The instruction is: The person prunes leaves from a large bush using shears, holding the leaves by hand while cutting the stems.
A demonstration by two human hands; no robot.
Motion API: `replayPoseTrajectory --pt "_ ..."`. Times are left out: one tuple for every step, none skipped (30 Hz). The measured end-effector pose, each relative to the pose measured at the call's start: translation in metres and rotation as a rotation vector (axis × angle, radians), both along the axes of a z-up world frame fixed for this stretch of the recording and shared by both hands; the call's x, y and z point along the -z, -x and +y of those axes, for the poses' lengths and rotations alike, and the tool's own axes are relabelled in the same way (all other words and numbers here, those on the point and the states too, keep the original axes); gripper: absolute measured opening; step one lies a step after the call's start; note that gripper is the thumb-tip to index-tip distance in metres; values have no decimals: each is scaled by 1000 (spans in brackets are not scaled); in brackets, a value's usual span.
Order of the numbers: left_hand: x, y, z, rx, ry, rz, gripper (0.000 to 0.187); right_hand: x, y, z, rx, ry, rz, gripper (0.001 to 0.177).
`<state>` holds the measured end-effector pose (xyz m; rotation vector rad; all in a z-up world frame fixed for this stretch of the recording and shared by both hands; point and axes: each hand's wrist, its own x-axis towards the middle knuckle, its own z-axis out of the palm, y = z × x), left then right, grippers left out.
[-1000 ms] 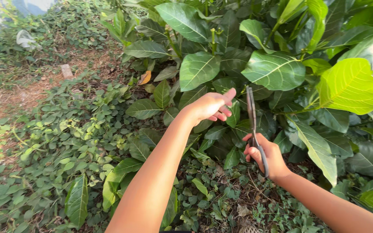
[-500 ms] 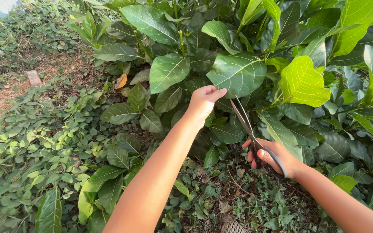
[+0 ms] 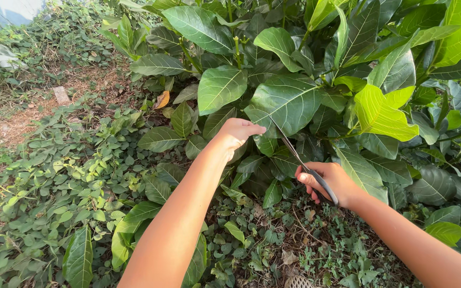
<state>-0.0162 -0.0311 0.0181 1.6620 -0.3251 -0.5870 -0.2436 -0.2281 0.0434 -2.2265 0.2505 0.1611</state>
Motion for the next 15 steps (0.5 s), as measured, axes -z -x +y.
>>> replayPoseTrajectory --pt "3 -3 1 -16 -4 -3 32 -2 -2 3 23 5 27 40" --pt "7 -5 2 -13 17 -9 33 -4 -3 5 46 10 55 39" --pt "10 -7 4 -10 38 -16 35 -5 -4 7 70 16 83 38" --pt "11 -8 5 -6 60 -22 36 -5 -5 8 60 17 72 38" --pt "11 -8 7 12 37 -37 37 -5 -7 8 51 18 61 39" --pt "9 -6 10 31 13 -50 38 -5 -6 9 43 19 53 40" --pt "5 -2 12 50 -10 -64 39 -4 -7 9 20 -32 37 40" --pt "0 3 12 73 -78 -78 38 -3 -9 9 -4 -82 20 41" --pt "-5 9 11 97 -147 -92 38 -3 -10 10 -28 -132 3 42" --pt "-9 14 9 120 -215 -105 37 -3 -11 10 -16 -118 17 42" --pt "-13 19 7 130 -226 -82 38 -3 -13 12 -3 -104 31 43" --pt "-18 21 6 140 -236 -59 40 -4 -14 13 8 -89 44 43" --pt "-22 24 6 150 -246 -37 43 -5 -14 13 21 -103 41 43" --pt "-25 25 7 94 -198 6 42 -7 -14 13 34 -115 38 43" --pt "-27 26 9 38 -151 48 42 -8 -13 13 46 -128 35 42"
